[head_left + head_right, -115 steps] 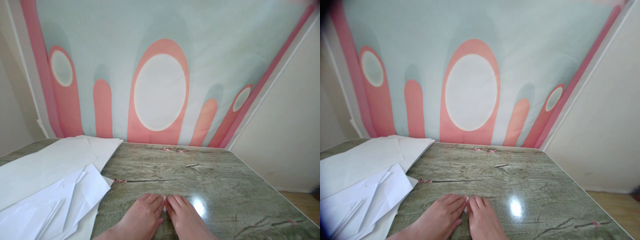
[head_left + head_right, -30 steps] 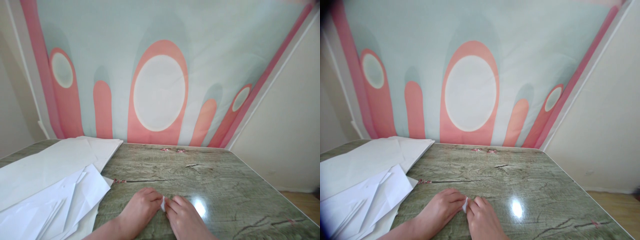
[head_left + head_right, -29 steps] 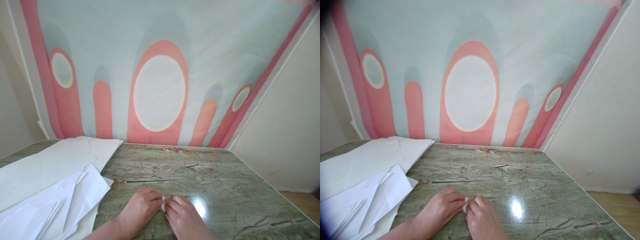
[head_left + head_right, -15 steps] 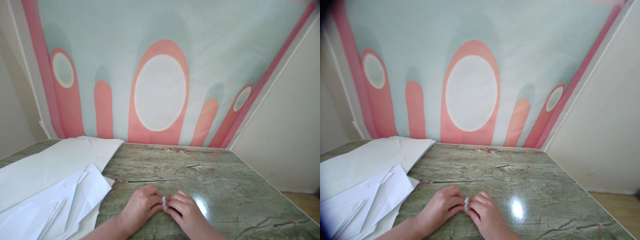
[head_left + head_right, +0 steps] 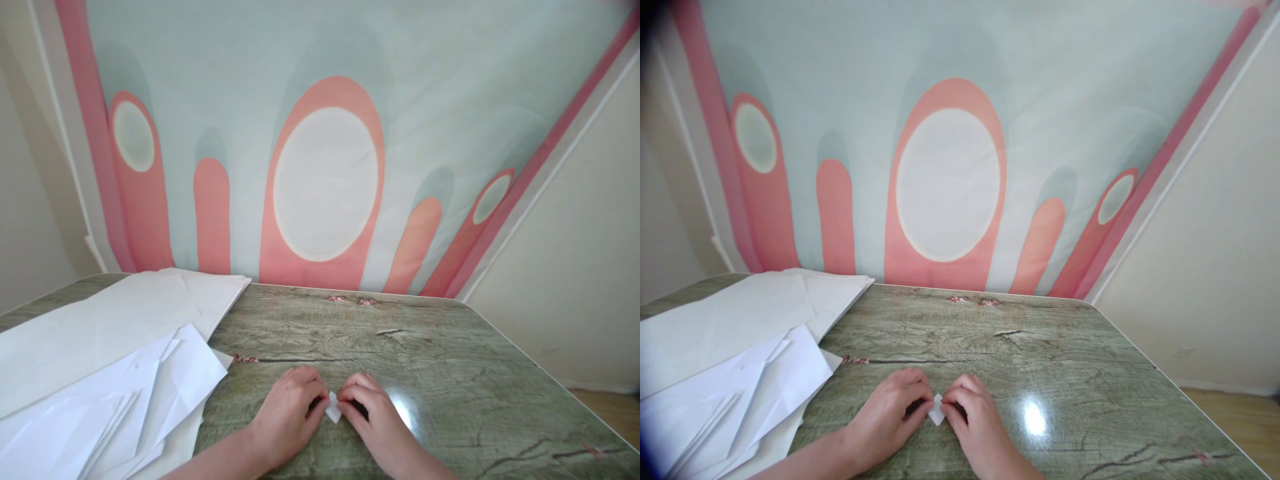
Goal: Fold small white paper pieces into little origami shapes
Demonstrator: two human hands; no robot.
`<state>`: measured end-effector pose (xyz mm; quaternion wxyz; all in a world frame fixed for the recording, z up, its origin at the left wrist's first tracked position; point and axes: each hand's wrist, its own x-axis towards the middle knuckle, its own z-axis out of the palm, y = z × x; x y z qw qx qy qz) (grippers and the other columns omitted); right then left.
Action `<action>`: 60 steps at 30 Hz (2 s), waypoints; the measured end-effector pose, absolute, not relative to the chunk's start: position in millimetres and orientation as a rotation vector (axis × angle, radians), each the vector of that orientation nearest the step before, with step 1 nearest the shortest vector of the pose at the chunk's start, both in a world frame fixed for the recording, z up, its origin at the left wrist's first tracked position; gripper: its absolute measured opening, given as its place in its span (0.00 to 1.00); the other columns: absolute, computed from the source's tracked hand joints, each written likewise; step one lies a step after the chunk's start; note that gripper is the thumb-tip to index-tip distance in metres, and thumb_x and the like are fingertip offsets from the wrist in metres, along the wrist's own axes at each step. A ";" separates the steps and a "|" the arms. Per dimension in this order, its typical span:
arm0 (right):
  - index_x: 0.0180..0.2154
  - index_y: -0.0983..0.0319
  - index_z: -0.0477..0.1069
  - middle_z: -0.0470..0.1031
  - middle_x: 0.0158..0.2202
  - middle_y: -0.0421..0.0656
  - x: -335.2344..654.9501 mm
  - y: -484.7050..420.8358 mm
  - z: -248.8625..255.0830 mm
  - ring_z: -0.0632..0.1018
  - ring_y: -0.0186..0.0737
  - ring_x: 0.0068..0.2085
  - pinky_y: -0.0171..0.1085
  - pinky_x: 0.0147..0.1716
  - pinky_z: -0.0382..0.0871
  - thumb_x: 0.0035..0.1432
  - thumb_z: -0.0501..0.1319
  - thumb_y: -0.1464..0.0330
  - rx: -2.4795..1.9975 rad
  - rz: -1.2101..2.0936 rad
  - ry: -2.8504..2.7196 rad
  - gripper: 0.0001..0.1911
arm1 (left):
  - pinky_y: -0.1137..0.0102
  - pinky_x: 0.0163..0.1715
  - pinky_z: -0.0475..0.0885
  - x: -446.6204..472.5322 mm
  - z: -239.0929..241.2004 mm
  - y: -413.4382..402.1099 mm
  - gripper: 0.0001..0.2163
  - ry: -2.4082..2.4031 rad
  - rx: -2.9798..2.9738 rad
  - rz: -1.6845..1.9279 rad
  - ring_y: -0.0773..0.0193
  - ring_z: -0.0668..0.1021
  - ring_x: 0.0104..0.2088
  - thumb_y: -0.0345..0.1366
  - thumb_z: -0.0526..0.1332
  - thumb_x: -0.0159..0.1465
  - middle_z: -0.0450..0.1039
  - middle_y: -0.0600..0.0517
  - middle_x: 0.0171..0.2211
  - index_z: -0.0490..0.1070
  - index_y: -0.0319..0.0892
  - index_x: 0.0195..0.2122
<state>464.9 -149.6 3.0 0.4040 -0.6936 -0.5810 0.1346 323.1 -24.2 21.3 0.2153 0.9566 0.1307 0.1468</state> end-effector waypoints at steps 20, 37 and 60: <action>0.30 0.61 0.65 0.67 0.32 0.39 464.0 -146.6 8.7 0.70 0.37 0.37 0.34 0.37 0.62 0.60 0.56 0.76 -1.861 0.316 -1.568 0.07 | 0.72 0.35 0.62 323.4 28.0 -22.1 0.05 0.442 2.545 0.271 0.62 0.72 0.34 0.31 0.58 0.60 0.70 0.54 0.29 0.74 0.44 0.31; 0.29 0.60 0.70 0.70 0.26 0.37 462.0 -140.7 4.4 0.71 0.36 0.30 0.33 0.32 0.62 0.55 0.60 0.73 -1.901 0.343 -1.405 0.04 | 0.69 0.38 0.63 328.4 24.9 -23.4 0.06 0.510 2.593 0.339 0.60 0.74 0.35 0.32 0.57 0.62 0.73 0.53 0.29 0.73 0.44 0.29; 0.37 0.59 0.70 0.70 0.34 0.42 453.1 -150.6 -4.1 0.72 0.41 0.35 0.37 0.35 0.64 0.60 0.56 0.76 -1.924 -0.150 -1.764 0.08 | 0.69 0.32 0.61 330.8 25.5 -30.8 0.05 0.625 2.713 0.319 0.59 0.73 0.32 0.29 0.54 0.60 0.72 0.52 0.28 0.67 0.43 0.29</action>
